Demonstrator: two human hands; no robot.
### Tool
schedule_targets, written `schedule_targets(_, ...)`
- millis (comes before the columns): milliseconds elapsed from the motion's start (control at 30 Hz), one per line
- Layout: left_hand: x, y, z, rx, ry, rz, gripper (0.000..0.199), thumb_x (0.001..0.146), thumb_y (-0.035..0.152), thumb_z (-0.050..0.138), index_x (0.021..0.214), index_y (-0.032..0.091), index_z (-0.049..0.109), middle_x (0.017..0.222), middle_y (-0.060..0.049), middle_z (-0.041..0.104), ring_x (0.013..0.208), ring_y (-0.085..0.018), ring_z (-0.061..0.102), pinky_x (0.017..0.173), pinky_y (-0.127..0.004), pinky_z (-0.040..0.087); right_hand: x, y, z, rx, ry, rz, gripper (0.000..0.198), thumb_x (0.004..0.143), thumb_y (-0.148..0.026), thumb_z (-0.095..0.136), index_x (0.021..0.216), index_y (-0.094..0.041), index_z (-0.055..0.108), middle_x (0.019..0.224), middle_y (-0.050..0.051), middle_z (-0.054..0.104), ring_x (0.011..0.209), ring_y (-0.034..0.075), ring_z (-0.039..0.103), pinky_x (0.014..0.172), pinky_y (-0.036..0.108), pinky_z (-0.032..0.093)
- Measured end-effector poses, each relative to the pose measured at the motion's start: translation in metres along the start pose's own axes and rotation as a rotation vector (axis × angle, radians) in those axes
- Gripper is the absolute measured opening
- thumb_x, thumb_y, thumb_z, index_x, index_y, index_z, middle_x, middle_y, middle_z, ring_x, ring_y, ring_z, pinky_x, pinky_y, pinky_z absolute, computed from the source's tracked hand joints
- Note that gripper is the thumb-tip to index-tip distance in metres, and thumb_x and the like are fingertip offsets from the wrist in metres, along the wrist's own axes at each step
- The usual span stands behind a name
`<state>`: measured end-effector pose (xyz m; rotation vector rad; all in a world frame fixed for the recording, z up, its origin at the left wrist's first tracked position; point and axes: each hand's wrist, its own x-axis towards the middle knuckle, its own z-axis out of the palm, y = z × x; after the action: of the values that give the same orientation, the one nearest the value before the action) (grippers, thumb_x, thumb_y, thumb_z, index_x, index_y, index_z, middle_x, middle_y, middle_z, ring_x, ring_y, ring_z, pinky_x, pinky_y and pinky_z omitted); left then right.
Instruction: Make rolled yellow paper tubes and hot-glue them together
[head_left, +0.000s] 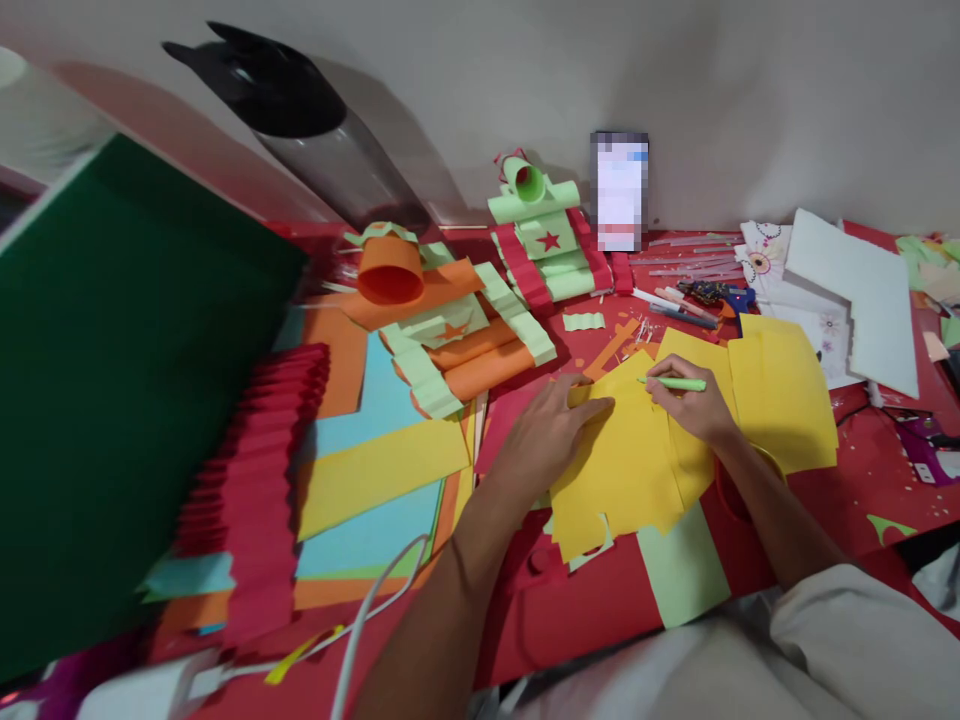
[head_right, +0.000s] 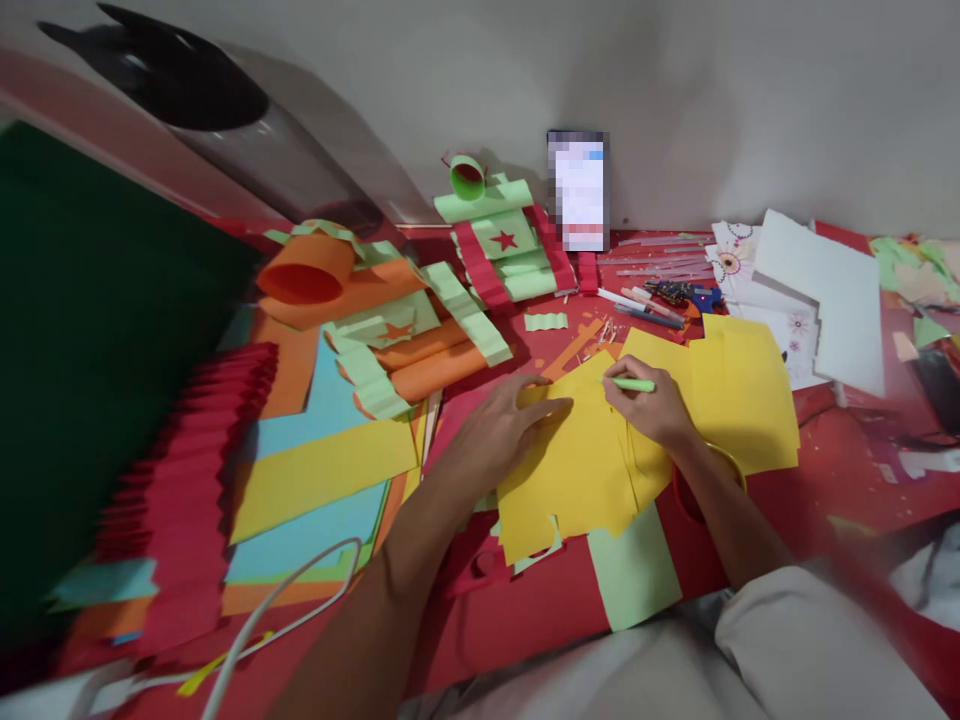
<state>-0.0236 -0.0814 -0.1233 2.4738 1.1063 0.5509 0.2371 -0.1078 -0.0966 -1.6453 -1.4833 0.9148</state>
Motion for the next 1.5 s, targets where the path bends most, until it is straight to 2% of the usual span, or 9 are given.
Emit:
schedule_targets(333, -0.001, 0.000, -0.001, -0.108, -0.015, -0.048, 0.037, 0.106, 0.021, 0.050, 0.128, 0.028, 0.079, 0.139, -0.014, 0.065, 0.124, -0.034, 0.065, 0.103, -0.050, 0.058, 0.000, -0.006, -0.001, -0.056, -0.009, -0.017, 0.013, 0.092, -0.037, 0.070, 0.086, -0.026, 0.069, 0.078, 0.000, 0.073, 0.070, 0.018, 0.066, 0.065, 0.030, 0.048)
schedule_targets(567, -0.001, -0.002, -0.001, -0.039, -0.025, -0.028, 0.045, 0.101, 0.014, 0.048, 0.132, 0.031, 0.077, 0.140, -0.011, 0.065, 0.123, -0.032, 0.064, 0.100, -0.046, 0.058, 0.000, -0.005, 0.000, -0.063, -0.003, -0.023, 0.013, 0.092, -0.038, 0.070, 0.089, -0.026, 0.070, 0.078, -0.001, 0.073, 0.070, 0.018, 0.067, 0.064, 0.029, 0.047)
schedule_targets(733, -0.001, -0.003, 0.000, -0.012, -0.042, -0.027, 0.045, 0.101, 0.014, 0.047, 0.131, 0.030, 0.078, 0.139, -0.013, 0.064, 0.120, -0.033, 0.065, 0.096, -0.047, 0.059, 0.000, -0.005, 0.000, -0.060, -0.004, -0.010, 0.012, 0.092, -0.038, 0.070, 0.089, -0.026, 0.070, 0.079, -0.001, 0.073, 0.070, 0.018, 0.067, 0.065, 0.029, 0.047)
schedule_targets(1067, -0.001, -0.005, 0.000, -0.017, -0.018, 0.001, 0.044, 0.101, 0.013, 0.049, 0.130, 0.031, 0.077, 0.140, -0.012, 0.064, 0.125, -0.033, 0.064, 0.098, -0.046, 0.060, -0.001, 0.000, 0.001, -0.039, -0.008, -0.017, 0.015, 0.094, -0.040, 0.070, 0.091, -0.026, 0.071, 0.080, -0.001, 0.074, 0.071, 0.018, 0.069, 0.065, 0.029, 0.050)
schedule_targets(1167, -0.001, -0.005, -0.001, 0.006, -0.029, 0.025, 0.048, 0.098, 0.008, 0.051, 0.132, 0.032, 0.076, 0.141, -0.012, 0.063, 0.123, -0.032, 0.065, 0.094, -0.045, 0.062, -0.002, -0.002, -0.002, 0.061, 0.044, -0.014, 0.020, 0.096, -0.045, 0.070, 0.095, -0.026, 0.071, 0.083, 0.001, 0.074, 0.071, 0.019, 0.072, 0.065, 0.030, 0.054)
schedule_targets(1267, 0.000, -0.005, -0.001, 0.020, -0.008, 0.046, 0.049, 0.096, 0.007, 0.052, 0.131, 0.031, 0.075, 0.141, -0.012, 0.062, 0.124, -0.032, 0.066, 0.094, -0.045, 0.062, -0.003, -0.006, -0.011, 0.101, 0.148, -0.077, 0.027, 0.102, -0.051, 0.065, 0.111, -0.027, 0.072, 0.095, 0.003, 0.078, 0.077, 0.020, 0.075, 0.069, 0.033, 0.058)
schedule_targets(1367, 0.001, -0.005, -0.001, 0.039, 0.014, 0.039, 0.048, 0.097, 0.006, 0.048, 0.131, 0.028, 0.072, 0.139, -0.013, 0.063, 0.122, -0.031, 0.067, 0.092, -0.043, 0.062, -0.002, -0.007, -0.021, -0.113, 0.156, -0.236, 0.026, 0.108, -0.042, 0.055, 0.122, -0.028, 0.072, 0.112, 0.007, 0.079, 0.097, 0.024, 0.075, 0.087, 0.039, 0.058)
schedule_targets(1433, 0.002, -0.004, -0.001, 0.041, 0.023, 0.031, 0.046, 0.099, 0.008, 0.046, 0.133, 0.025, 0.070, 0.132, -0.013, 0.066, 0.116, -0.029, 0.069, 0.088, -0.041, 0.063, -0.001, -0.003, -0.025, -0.331, 0.081, -0.328, 0.024, 0.108, -0.032, 0.053, 0.120, -0.027, 0.073, 0.115, 0.008, 0.079, 0.106, 0.028, 0.071, 0.095, 0.044, 0.055)
schedule_targets(1500, 0.004, -0.005, -0.002, 0.026, 0.044, 0.027, 0.041, 0.102, 0.012, 0.046, 0.135, 0.023, 0.068, 0.126, -0.013, 0.069, 0.112, -0.028, 0.070, 0.087, -0.039, 0.062, 0.001, 0.001, -0.027, -0.501, 0.006, -0.364, 0.023, 0.106, -0.024, 0.055, 0.119, -0.024, 0.073, 0.113, 0.011, 0.077, 0.107, 0.030, 0.067, 0.096, 0.046, 0.052)
